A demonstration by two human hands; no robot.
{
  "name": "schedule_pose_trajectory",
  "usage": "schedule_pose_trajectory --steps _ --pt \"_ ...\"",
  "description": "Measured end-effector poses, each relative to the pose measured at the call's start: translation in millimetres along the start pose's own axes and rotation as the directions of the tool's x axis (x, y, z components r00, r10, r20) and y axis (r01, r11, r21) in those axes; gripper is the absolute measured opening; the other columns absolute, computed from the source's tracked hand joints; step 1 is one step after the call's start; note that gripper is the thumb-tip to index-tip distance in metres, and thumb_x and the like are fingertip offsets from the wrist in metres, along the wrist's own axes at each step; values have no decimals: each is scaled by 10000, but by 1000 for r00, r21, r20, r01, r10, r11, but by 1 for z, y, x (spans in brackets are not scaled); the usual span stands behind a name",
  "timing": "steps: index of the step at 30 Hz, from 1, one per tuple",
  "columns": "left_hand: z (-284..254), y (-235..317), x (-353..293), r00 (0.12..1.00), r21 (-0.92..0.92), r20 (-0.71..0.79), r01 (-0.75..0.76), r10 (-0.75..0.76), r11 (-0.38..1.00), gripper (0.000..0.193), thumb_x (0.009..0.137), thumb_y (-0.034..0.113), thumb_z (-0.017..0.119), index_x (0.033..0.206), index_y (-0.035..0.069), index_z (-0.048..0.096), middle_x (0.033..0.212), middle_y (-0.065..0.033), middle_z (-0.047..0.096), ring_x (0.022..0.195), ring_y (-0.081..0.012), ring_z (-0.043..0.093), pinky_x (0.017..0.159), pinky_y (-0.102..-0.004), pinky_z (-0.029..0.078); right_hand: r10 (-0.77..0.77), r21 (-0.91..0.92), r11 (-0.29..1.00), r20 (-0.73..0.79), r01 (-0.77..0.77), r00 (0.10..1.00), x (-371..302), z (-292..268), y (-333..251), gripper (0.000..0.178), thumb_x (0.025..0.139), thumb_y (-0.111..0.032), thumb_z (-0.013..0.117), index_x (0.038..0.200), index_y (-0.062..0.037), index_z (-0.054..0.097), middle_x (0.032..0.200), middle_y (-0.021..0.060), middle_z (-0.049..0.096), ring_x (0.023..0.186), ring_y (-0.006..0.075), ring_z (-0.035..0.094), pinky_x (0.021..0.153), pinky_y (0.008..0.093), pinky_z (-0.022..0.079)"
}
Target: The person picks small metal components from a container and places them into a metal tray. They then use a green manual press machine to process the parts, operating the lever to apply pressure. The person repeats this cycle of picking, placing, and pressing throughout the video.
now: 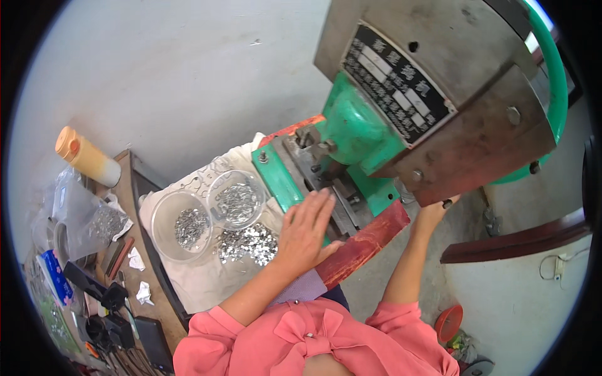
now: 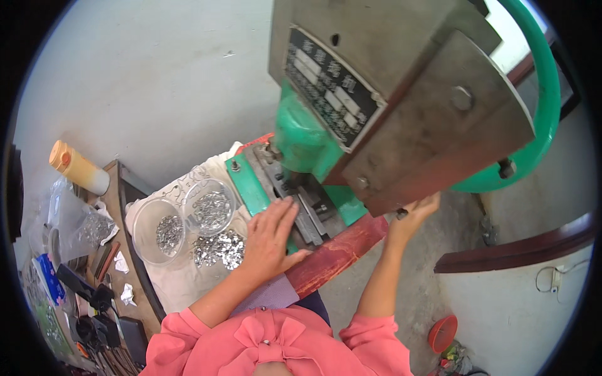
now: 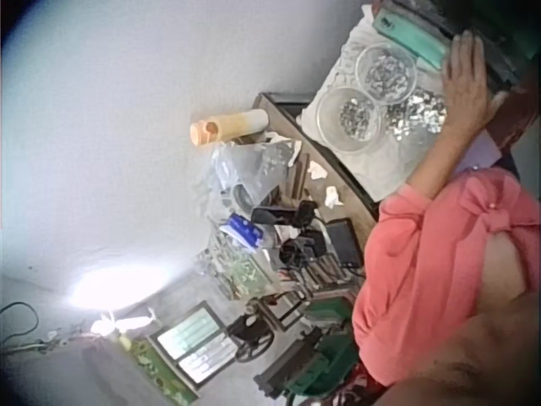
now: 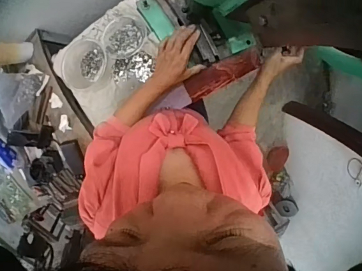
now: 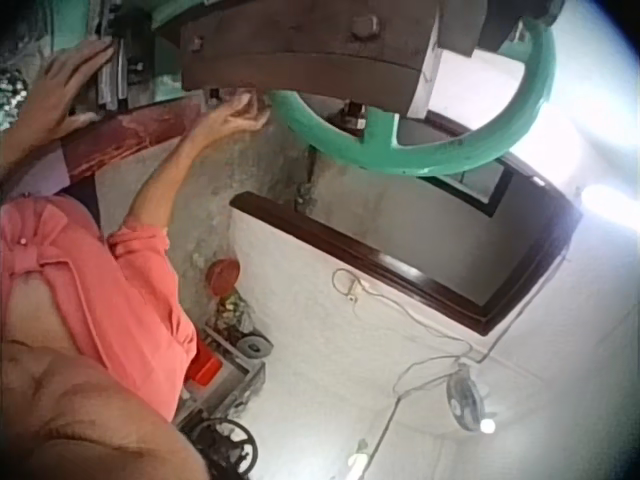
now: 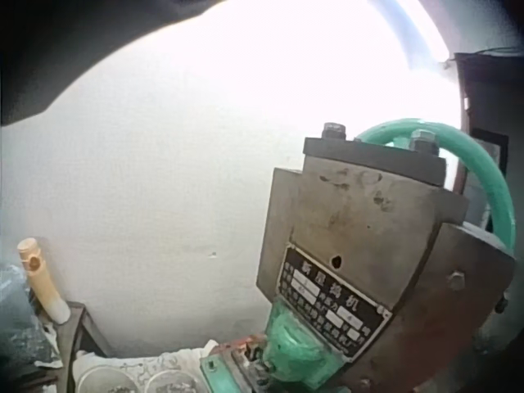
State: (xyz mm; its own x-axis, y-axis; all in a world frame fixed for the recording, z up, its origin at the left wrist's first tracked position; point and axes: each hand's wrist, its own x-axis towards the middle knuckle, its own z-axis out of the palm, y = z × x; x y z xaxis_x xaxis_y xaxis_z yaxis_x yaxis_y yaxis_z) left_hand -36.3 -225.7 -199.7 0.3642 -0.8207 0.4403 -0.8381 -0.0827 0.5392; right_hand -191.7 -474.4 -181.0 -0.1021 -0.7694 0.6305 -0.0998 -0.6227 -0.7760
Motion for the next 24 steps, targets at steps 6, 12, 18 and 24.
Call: schedule_pose_trajectory --steps 6,12,18,24 --pt "-5 -1 4 995 181 100 -36 18 983 891 781 462 770 1483 29 434 1575 -123 400 1478 -280 344 1167 -465 291 339 -179 940 594 -291 729 -82 16 -33 196 1006 -162 629 985 1 736 728 0 623 597 38 509 538 203 393" --pt "-3 0 2 998 306 39 -49 39 951 824 795 381 764 1472 34 450 1568 -134 403 1466 -280 360 1156 -444 306 439 -287 889 759 -357 482 -60 27 -50 247 1002 -215 647 929 10 716 689 -7 606 585 42 503 518 220 371" --pt "5 -3 8 995 353 -42 -73 94 933 682 790 265 717 1394 27 509 1517 -155 454 1408 -278 427 1131 -438 339 426 -240 864 817 -441 390 -54 28 -46 148 998 -146 639 1021 -4 672 790 -2 620 656 50 539 586 214 446" --pt "5 -3 11 993 324 -70 -70 97 943 595 799 212 678 1345 21 538 1478 -160 489 1374 -281 461 1123 -431 355 427 -184 848 794 -497 434 -55 26 -45 120 980 -93 647 1069 -12 650 892 -4 632 754 60 572 684 221 495"
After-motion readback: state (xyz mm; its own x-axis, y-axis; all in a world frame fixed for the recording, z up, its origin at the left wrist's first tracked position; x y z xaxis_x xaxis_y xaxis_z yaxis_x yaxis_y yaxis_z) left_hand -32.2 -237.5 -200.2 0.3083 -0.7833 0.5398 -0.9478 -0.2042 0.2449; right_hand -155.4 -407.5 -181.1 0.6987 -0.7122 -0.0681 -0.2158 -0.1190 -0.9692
